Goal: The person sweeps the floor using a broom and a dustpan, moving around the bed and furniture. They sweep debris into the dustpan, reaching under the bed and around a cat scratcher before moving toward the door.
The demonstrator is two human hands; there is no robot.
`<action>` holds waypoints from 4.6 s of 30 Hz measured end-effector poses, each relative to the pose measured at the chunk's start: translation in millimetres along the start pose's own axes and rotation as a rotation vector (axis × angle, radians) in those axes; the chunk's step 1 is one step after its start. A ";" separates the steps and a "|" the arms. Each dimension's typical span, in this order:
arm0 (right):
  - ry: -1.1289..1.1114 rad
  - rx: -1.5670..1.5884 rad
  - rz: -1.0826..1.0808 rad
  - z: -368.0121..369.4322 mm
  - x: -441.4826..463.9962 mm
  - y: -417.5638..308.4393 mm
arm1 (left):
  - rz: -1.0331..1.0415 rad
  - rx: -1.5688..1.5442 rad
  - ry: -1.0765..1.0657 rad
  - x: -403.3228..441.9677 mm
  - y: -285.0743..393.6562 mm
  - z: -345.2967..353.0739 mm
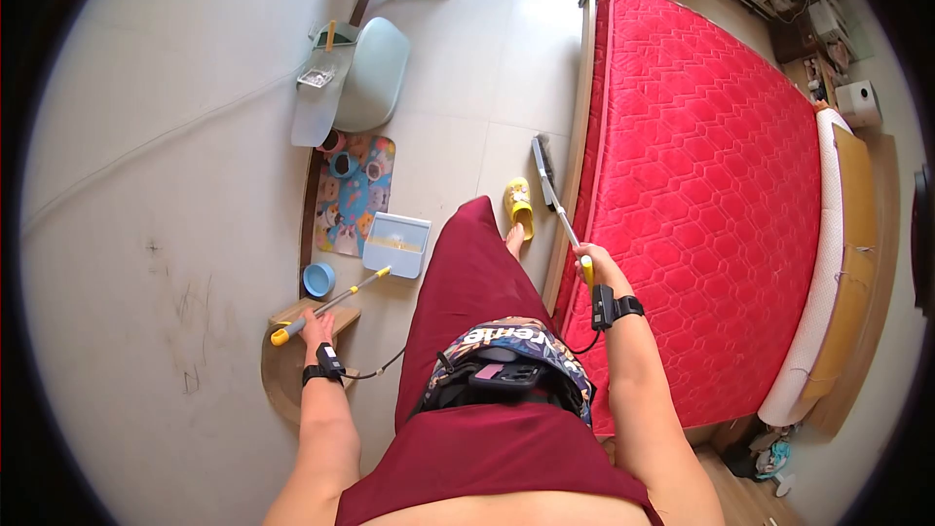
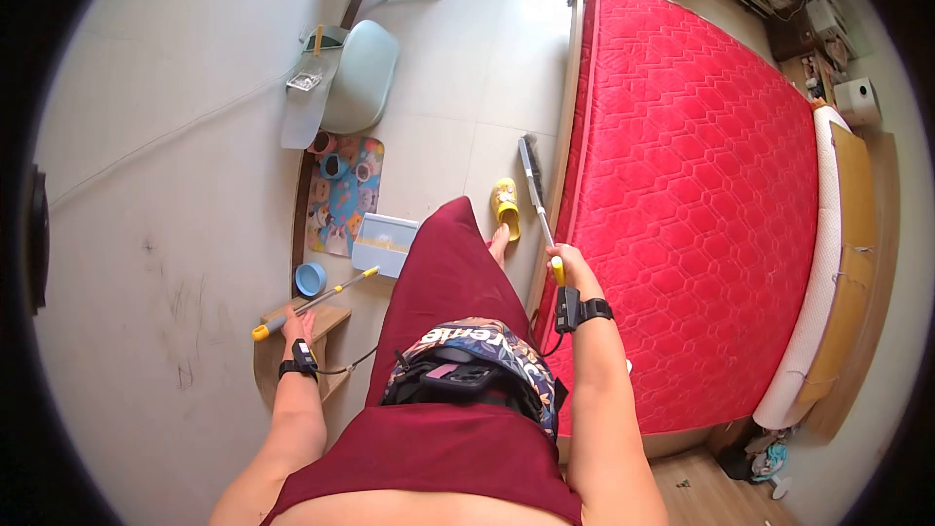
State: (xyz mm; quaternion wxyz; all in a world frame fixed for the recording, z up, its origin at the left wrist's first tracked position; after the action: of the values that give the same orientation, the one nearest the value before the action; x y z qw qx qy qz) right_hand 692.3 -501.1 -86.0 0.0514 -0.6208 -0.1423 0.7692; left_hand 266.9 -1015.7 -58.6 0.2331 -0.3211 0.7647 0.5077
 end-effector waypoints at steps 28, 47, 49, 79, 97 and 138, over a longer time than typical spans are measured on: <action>-0.011 0.042 0.059 -10.7 -16.1 -11.4 | 0.063 0.022 0.003 -1.4 -1.8 11.9; 0.016 0.026 0.082 -3.1 -33.8 -29.8 | 0.027 -0.008 0.011 -26.6 -8.9 28.2; 0.022 0.002 0.093 -2.4 -36.4 -34.1 | 0.033 0.009 0.015 -31.7 -9.3 29.1; 0.068 -0.078 0.090 16.5 -27.9 -47.0 | 0.021 0.062 0.058 8.2 8.0 13.3; 0.003 -0.093 0.088 24.7 -22.8 -45.9 | 0.007 0.065 0.033 -6.4 21.0 11.8; 0.043 -0.188 0.158 89.8 14.4 -114.7 | -0.042 0.116 0.042 -42.3 51.8 74.2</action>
State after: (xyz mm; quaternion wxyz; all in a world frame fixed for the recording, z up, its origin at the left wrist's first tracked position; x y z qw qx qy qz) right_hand 590.8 -401.8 -50.1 -0.0645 -0.6487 -0.1634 0.7405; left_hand 260.4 -921.8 -25.1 0.2458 -0.3335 0.7906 0.4509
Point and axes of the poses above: each hand's wrist, its own x-axis towards the middle knuckle, its own z-axis out of the palm, y = z × x, the point moved 5 cm from there along x, towards the middle knuckle, and after that the axes turned 15 degrees about x, right-handed, at the moved point
